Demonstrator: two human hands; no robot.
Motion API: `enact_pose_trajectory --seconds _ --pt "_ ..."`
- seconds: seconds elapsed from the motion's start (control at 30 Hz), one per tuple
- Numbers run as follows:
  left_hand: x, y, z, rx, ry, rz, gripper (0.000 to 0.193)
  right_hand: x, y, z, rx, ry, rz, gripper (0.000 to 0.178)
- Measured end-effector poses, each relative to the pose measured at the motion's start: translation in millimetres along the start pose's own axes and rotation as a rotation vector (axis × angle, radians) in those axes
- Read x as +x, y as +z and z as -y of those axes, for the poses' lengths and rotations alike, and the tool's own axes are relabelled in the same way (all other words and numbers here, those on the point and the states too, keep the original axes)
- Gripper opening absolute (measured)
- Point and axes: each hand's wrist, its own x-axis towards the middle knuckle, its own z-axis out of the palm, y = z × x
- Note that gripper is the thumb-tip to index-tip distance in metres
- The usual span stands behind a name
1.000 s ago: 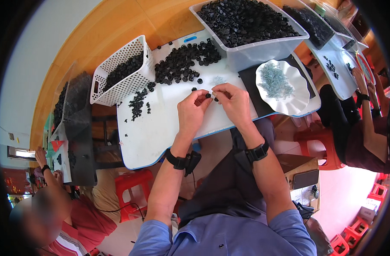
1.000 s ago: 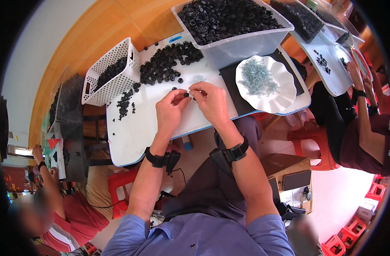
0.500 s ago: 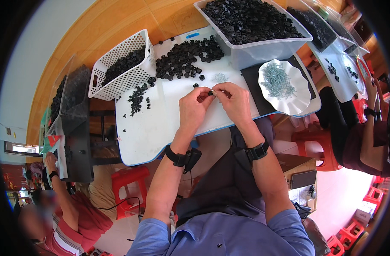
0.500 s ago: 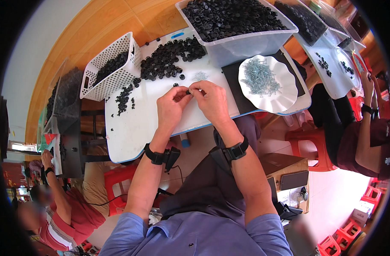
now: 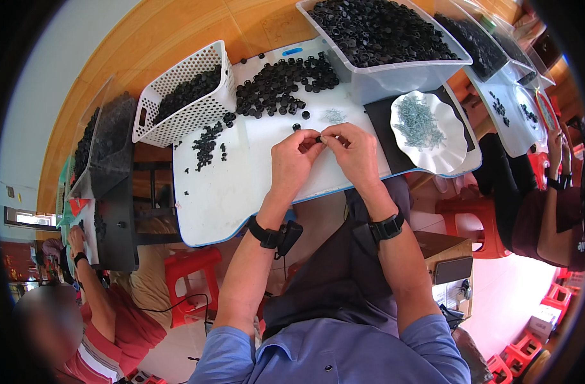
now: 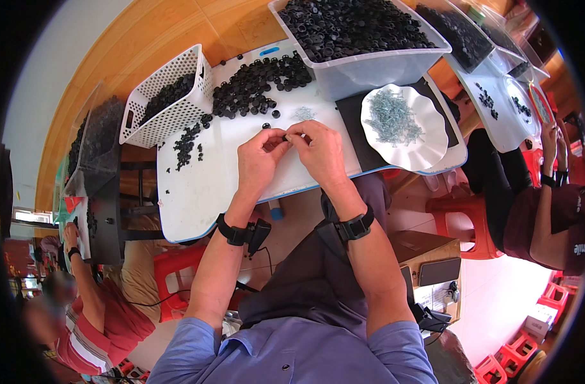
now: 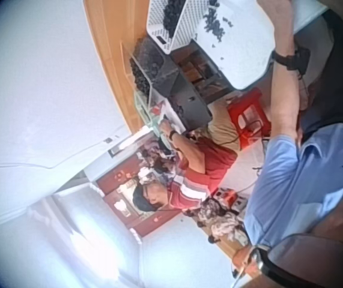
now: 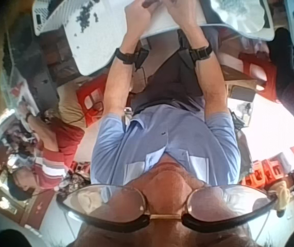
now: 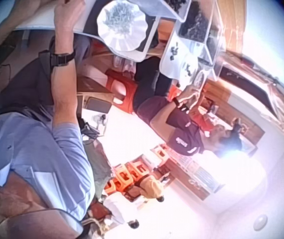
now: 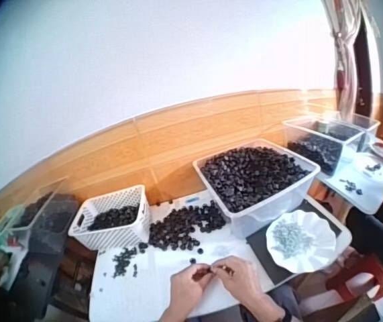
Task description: Assembling small black plastic/rubber components with metal inserts by hand at a production table.
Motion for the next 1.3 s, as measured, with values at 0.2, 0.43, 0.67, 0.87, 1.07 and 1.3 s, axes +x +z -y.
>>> enact_pose_trajectory --seconds 0.2,0.43,0.67,0.87,1.07,1.3 --pt "-1 -2 -2 -0.012 -0.006 -0.011 0.024 -1 1 7 0.003 -0.036 -0.018 0.011" --pt "0 -3 -2 -0.072 -0.066 -0.026 0.023 -1 2 2 0.005 -0.143 -0.072 0.011" --pt "1 -4 3 -0.062 -0.015 0.003 0.026 -3 3 2 -0.013 -0.165 -0.042 0.011" --pt "2 -5 6 -0.117 -0.037 0.016 0.024 -3 5 2 -0.021 -0.186 -0.051 0.011" --pt "0 -7 3 -0.084 -0.04 0.04 0.023 -3 5 4 -0.02 -0.215 -0.047 0.012" --pt "0 -4 8 -0.291 -0.018 0.032 0.025 -2 -5 4 0.153 -0.004 0.028 0.017"
